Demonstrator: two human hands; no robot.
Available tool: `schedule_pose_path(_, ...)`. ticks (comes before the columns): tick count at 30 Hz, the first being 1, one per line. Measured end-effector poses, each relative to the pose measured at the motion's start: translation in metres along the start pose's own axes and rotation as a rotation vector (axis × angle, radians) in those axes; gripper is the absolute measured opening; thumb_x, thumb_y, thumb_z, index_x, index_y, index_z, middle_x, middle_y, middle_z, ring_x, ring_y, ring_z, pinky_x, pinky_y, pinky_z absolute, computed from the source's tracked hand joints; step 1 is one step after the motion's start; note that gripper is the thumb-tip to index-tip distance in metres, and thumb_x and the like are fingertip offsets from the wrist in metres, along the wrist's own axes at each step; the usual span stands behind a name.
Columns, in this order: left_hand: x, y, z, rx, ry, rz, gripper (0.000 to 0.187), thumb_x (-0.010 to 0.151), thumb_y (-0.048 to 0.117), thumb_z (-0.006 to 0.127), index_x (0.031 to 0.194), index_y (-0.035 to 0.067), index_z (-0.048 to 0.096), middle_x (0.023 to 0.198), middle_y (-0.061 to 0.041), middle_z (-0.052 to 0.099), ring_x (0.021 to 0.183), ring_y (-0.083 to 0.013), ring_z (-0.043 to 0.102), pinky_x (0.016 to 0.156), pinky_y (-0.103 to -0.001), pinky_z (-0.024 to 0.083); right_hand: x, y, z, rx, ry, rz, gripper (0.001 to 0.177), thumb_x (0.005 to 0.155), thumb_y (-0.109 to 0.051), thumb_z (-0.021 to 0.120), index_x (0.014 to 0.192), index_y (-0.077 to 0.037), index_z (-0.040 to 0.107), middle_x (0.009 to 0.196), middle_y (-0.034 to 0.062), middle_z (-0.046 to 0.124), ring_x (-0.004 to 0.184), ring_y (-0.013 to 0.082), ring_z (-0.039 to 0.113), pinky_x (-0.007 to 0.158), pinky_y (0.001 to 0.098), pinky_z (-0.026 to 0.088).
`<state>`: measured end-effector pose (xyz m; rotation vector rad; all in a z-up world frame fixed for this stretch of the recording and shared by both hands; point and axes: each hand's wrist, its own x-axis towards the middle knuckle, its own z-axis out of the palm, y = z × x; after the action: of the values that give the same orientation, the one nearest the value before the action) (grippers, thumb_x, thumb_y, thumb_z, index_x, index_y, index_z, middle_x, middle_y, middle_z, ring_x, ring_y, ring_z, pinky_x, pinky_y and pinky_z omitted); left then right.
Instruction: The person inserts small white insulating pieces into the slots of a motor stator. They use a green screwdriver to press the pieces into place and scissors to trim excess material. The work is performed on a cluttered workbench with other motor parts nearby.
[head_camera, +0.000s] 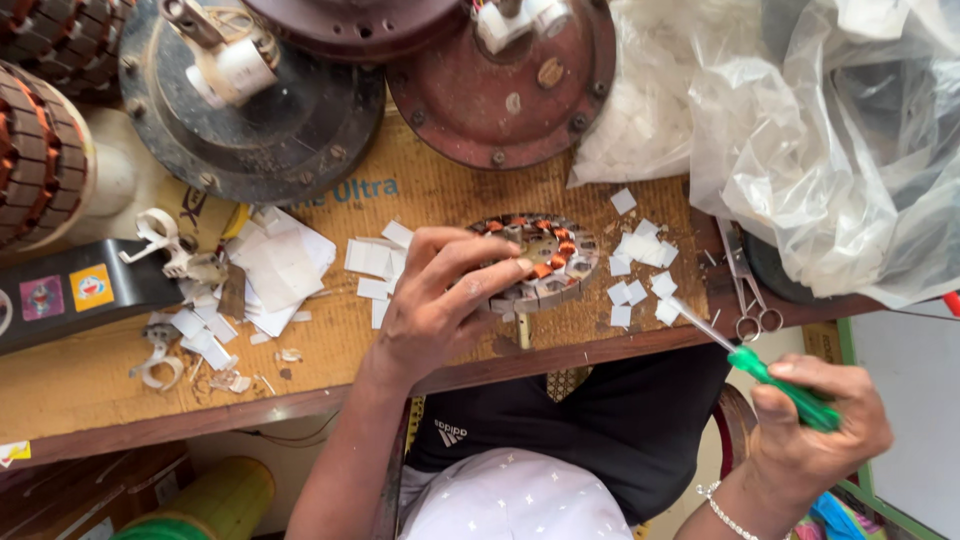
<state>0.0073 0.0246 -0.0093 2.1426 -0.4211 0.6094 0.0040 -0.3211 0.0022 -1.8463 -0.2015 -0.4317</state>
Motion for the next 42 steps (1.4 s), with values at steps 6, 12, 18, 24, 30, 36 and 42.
schedule_pose_path(6,0.005,0.007,0.001,-0.031,-0.063,-0.02,0.058,0.072,0.002,0.084,0.127,0.015,0.068,0.126,-0.002,0.066,0.111,-0.0277,0.06,0.1,-0.041,0.051,0.001,0.001,0.016,0.289,-0.077,-0.198,0.038,0.097,-0.036,0.08,0.099,-0.004,0.061,0.098,0.0111,0.057,0.078,0.0242,0.067,0.068,0.0339,0.061)
schedule_pose_path(12,0.008,0.014,0.007,-0.003,0.03,-0.019,0.047,0.078,0.005,0.085,0.122,0.012,0.068,0.119,-0.003,0.069,0.107,-0.0271,0.062,0.096,-0.04,0.052,-0.011,-0.018,0.06,0.44,-0.021,-0.122,0.035,0.102,-0.027,0.079,0.121,-0.004,0.059,0.105,0.0188,0.071,0.093,0.0295,0.076,0.085,0.0462,0.069)
schedule_pose_path(18,0.009,0.022,0.012,0.057,0.061,0.0,0.043,0.08,0.008,0.086,0.12,0.01,0.069,0.115,-0.004,0.07,0.104,-0.0269,0.061,0.092,-0.04,0.05,-0.014,-0.024,0.088,0.451,-0.069,-0.079,0.046,0.104,-0.014,0.079,0.136,-0.005,0.046,0.109,0.0216,0.072,0.098,0.0317,0.078,0.088,0.0429,0.069)
schedule_pose_path(24,0.008,0.024,0.013,0.062,0.065,-0.005,0.043,0.083,0.011,0.087,0.122,0.01,0.069,0.116,-0.004,0.07,0.104,-0.0265,0.061,0.092,-0.04,0.05,-0.005,-0.026,0.1,0.457,-0.09,-0.071,0.039,0.105,-0.016,0.08,0.124,-0.004,0.049,0.11,0.0216,0.072,0.1,0.0323,0.077,0.087,0.0384,0.067)
schedule_pose_path(30,0.01,0.027,0.009,0.079,0.03,0.006,0.045,0.084,0.01,0.086,0.125,0.01,0.069,0.119,-0.004,0.069,0.106,-0.0273,0.061,0.095,-0.041,0.051,0.002,-0.022,0.098,0.445,-0.087,-0.099,0.04,0.1,-0.02,0.082,0.119,-0.005,0.05,0.108,0.0209,0.072,0.096,0.0316,0.078,0.081,0.0354,0.067)
schedule_pose_path(36,0.013,0.033,0.008,0.107,0.006,-0.015,0.046,0.082,0.01,0.086,0.125,0.012,0.069,0.119,-0.003,0.069,0.106,-0.0275,0.061,0.094,-0.042,0.051,0.003,-0.02,0.104,0.475,-0.077,-0.074,0.04,0.101,-0.019,0.083,0.118,-0.003,0.051,0.108,0.0201,0.071,0.097,0.0298,0.077,0.085,0.0369,0.067)
schedule_pose_path(42,0.016,0.04,0.007,0.196,0.026,0.009,0.05,0.079,0.014,0.089,0.124,0.013,0.068,0.115,-0.003,0.068,0.102,-0.0256,0.061,0.09,-0.042,0.05,0.009,-0.023,0.106,0.393,-0.105,-0.102,0.037,0.103,-0.019,0.081,0.114,-0.002,0.05,0.108,0.0189,0.071,0.098,0.0275,0.077,0.086,0.034,0.066)
